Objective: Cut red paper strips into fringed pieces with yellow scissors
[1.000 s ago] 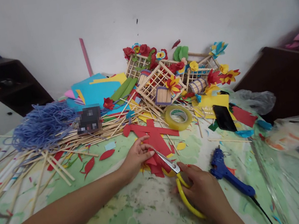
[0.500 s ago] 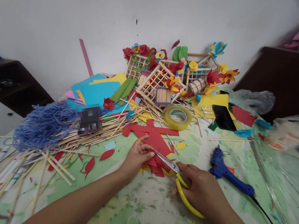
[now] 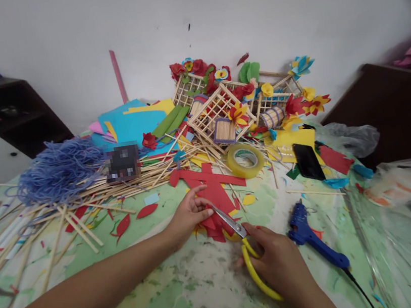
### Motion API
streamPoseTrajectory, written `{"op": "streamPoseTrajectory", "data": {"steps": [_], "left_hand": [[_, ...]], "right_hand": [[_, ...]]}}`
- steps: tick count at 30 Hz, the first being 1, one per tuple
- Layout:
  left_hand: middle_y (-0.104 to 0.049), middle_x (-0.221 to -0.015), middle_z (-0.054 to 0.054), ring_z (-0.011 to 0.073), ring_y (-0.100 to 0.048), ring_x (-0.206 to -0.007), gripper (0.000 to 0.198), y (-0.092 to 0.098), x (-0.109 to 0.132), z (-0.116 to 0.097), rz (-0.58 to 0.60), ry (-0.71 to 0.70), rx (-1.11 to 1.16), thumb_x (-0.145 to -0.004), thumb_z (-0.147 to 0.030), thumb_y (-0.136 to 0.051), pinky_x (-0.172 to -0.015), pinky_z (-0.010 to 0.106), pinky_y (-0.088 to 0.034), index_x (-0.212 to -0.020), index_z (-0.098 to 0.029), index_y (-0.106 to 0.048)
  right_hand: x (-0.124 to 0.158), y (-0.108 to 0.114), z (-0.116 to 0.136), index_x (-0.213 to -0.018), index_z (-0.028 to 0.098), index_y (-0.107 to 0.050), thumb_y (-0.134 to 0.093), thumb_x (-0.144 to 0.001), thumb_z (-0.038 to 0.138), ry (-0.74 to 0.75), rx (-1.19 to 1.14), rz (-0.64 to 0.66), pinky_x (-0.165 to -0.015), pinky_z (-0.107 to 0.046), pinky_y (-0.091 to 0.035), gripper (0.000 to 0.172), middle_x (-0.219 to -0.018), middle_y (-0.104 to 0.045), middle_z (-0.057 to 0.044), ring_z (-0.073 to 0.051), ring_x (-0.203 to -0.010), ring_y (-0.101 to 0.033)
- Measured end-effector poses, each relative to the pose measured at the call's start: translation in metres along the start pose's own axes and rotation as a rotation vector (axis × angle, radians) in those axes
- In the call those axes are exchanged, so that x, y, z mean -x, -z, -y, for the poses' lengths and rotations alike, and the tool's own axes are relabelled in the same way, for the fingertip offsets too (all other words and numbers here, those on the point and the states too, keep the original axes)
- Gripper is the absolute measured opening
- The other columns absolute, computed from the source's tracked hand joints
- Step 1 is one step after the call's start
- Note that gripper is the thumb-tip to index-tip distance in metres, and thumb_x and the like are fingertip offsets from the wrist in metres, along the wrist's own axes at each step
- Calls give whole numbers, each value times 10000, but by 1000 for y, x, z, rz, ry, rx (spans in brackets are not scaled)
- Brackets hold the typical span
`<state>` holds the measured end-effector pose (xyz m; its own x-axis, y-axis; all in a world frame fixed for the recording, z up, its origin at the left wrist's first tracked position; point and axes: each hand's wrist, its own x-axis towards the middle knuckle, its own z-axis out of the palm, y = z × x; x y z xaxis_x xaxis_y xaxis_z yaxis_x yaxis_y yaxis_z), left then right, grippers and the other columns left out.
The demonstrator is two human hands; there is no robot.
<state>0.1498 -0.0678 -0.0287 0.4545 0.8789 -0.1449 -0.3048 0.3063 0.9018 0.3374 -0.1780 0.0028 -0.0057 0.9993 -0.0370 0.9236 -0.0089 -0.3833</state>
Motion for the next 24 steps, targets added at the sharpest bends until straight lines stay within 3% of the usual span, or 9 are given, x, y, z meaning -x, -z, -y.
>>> {"op": "streamPoseTrajectory", "data": {"steps": [11, 16, 20, 24], "left_hand": [[-569, -787, -22, 84, -543, -666, 652, -1, 1, -3, -10, 10, -11, -647, -175, -715, -593, 186, -417, -1211, -225, -391], [-575, -778, -15, 84, -542, -681, 672, -2, 0, -2, 14, 2, -53, -659, -189, -710, -622, 195, -411, -1234, -205, -362], [-573, -732, -21, 95, -546, -663, 767, -13, 3, 1, 93, 35, -137, -622, -190, -732, -618, 211, -409, -1270, -187, -321], [-591, -783, 3, 133, -589, -703, 833, -30, 12, 9, 278, 76, -261, -612, -186, -729, -626, 243, -437, -1303, -197, -265]], "right_hand": [[1, -2, -1, -1174, 250, -577, -606, -697, 390, -22, -24, -20, -527, -215, -385, 498, -838, -670, -33, -156, -634, -596], [0, -6, -5, -1172, 221, -579, -602, -700, 372, -28, -63, -87, -531, -224, -406, 496, -820, -659, -44, -155, -622, -583], [-1, -10, -3, -1136, 207, -597, -612, -703, 364, -71, -330, -164, -540, -226, -441, 461, -754, -645, -18, -143, -602, -560], [-2, -17, 5, -1089, 179, -611, -641, -681, 299, -126, -695, -185, -614, -219, -490, 427, -867, -672, -29, -151, -714, -606]]}}
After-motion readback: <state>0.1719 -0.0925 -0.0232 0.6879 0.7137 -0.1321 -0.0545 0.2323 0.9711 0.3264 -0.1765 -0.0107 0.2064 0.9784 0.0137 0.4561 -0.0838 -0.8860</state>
